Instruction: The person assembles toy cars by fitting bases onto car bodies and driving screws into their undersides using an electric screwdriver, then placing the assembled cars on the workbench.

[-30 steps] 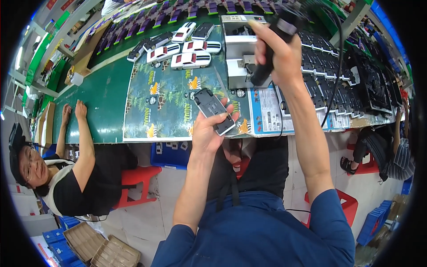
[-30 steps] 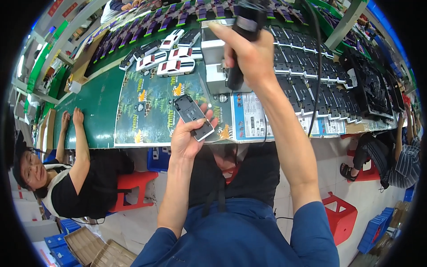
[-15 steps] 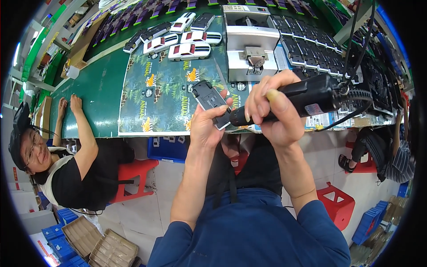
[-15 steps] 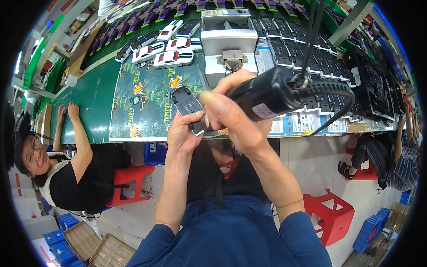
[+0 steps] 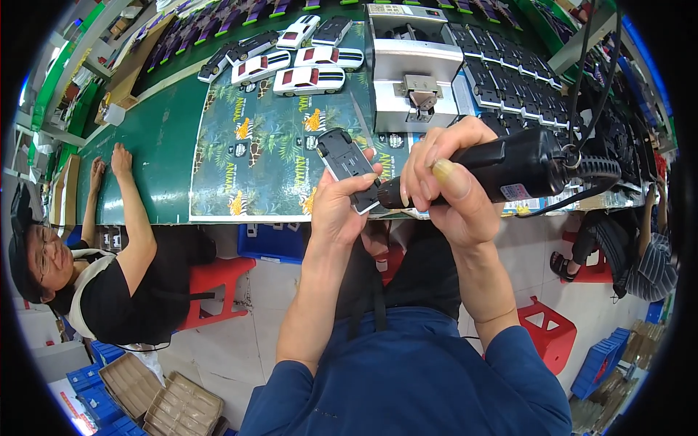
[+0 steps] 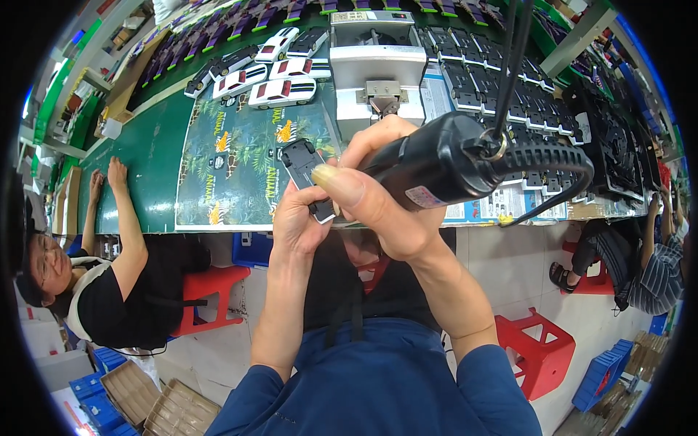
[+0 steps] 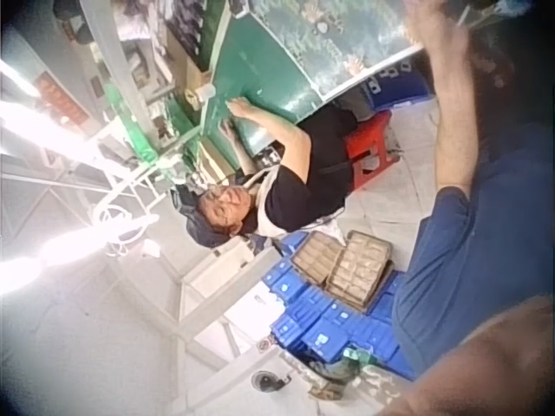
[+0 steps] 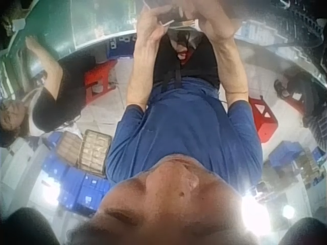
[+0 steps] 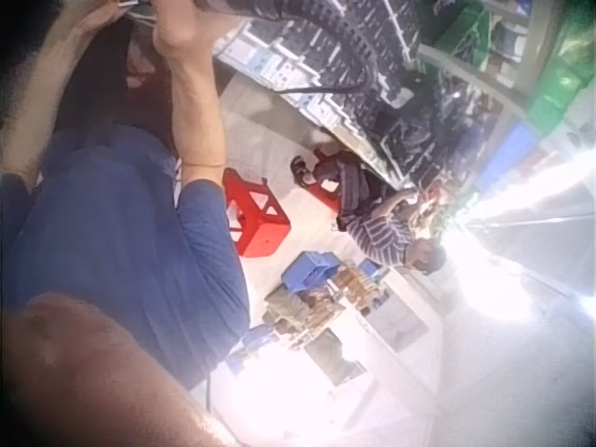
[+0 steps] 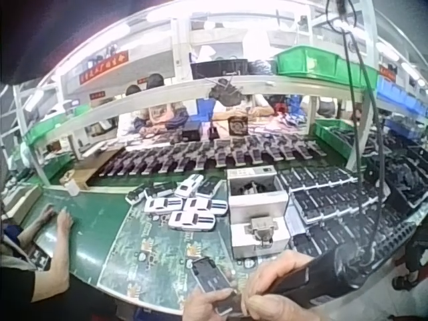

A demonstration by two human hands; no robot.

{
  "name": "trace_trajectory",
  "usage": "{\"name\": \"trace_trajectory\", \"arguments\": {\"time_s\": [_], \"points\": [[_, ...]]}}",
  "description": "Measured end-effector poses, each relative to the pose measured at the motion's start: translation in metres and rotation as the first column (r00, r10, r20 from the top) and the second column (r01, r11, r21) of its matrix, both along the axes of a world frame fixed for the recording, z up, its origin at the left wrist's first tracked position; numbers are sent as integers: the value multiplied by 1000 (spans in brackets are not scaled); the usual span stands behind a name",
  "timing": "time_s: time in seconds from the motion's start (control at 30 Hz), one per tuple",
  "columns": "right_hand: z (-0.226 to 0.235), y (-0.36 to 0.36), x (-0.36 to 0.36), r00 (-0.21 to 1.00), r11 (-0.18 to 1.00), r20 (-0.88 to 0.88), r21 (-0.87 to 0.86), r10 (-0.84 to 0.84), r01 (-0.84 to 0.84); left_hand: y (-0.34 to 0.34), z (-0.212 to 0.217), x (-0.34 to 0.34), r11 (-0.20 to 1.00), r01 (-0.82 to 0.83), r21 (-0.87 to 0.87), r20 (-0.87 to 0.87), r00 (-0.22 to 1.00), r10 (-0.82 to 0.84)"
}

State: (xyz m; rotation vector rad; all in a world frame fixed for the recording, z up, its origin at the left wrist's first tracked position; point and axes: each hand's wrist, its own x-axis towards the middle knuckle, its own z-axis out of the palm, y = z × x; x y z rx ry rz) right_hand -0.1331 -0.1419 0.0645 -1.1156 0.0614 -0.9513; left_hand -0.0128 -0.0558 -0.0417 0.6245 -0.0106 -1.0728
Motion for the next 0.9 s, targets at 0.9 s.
{"name": "trace_trajectory", "arguments": {"time_s": [0.9], "points": [[-10, -6, 9, 975, 931, -68, -290, 211, -222, 1, -6, 7, 995, 86, 55, -292, 954, -67]]}}
